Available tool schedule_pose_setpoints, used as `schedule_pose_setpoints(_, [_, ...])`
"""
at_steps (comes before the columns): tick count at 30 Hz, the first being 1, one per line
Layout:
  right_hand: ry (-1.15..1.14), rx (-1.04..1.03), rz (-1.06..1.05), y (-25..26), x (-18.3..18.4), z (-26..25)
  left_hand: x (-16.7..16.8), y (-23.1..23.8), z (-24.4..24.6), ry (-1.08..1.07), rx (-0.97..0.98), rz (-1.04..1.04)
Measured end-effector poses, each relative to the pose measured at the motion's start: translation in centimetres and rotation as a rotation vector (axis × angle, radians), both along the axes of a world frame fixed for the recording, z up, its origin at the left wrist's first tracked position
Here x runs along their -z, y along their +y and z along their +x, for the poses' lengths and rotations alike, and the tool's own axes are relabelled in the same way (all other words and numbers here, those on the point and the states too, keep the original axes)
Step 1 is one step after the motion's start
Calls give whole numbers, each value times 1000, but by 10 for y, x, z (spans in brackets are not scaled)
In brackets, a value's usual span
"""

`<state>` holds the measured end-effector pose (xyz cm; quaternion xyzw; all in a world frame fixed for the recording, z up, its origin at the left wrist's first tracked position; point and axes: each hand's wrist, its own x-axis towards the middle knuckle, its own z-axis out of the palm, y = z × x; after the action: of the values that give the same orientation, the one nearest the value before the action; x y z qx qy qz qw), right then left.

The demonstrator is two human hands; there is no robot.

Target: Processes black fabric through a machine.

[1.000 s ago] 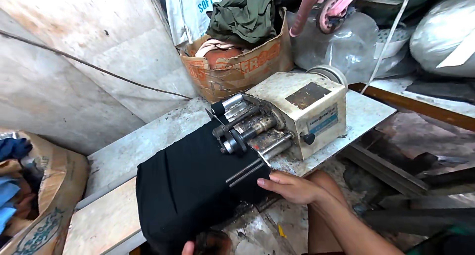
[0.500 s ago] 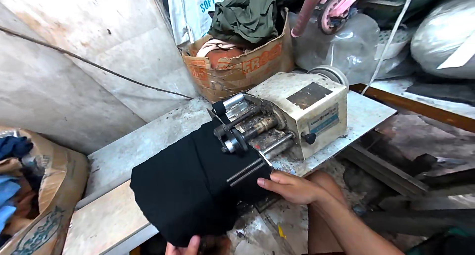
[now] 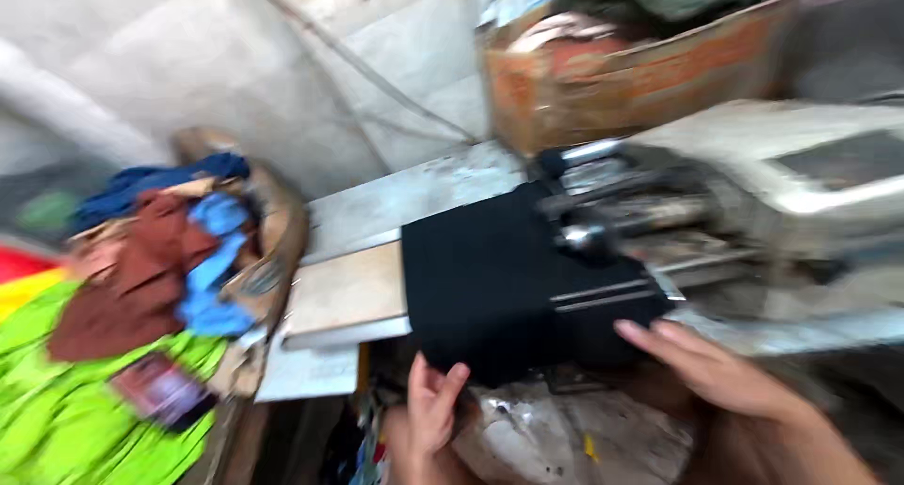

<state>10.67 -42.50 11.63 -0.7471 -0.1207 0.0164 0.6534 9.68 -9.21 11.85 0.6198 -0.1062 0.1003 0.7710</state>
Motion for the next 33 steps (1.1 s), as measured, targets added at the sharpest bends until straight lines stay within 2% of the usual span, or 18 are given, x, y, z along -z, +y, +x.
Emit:
schedule_pose_setpoints(2, [20,17,24,3,-1,0,2,7,6,-32,20,-173])
schedule_pose_setpoints(3, [65,-1,36,3,-6,-1,2,9,9,-19,-29,-165])
schedule_pose_setpoints(5, [131,-30,57,2,-15,-2,-1,8,10,61,-113,14])
schedule_pose_setpoints(6, [132,-37,67,2,-15,-1,-3,7,9,73,-90,67])
schedule_pose_setpoints(8, [112,-50,90,1,-12,0,2,11,6,18,40,-85])
schedule_pose_setpoints(10, [85,-60,103,0,-6,1,5,15,9,-15,72,-233])
schedule_pose_setpoints(11, [84,-57,100,-1,-4,1,5,15,11,1,31,-212])
schedule_pose_setpoints(13, [81,-36,103,-1,-3,2,1,8,10,64,-65,-5])
schedule_pose_setpoints(14, [73,-32,109,-1,-1,2,-1,5,9,68,-48,52])
schedule_pose_setpoints(16, [38,-30,122,-1,4,3,3,7,6,8,76,-104])
schedule_pose_setpoints(18, [5,-28,115,0,7,6,5,9,8,-19,75,-223])
schedule_pose_setpoints(19, [0,-20,101,1,6,6,6,9,8,-3,11,-179])
schedule_pose_setpoints(22, [27,-33,57,1,-5,4,1,0,1,80,-112,136])
schedule_pose_setpoints(26, [82,-107,27,-5,-10,4,3,9,0,-2,-6,-67])
schedule_pose_setpoints(30, [99,-143,-9,-10,-8,7,-1,3,6,-23,-36,145])
schedule_pose_setpoints(33, [85,-165,-15,-11,-8,9,2,11,9,-55,50,-35])
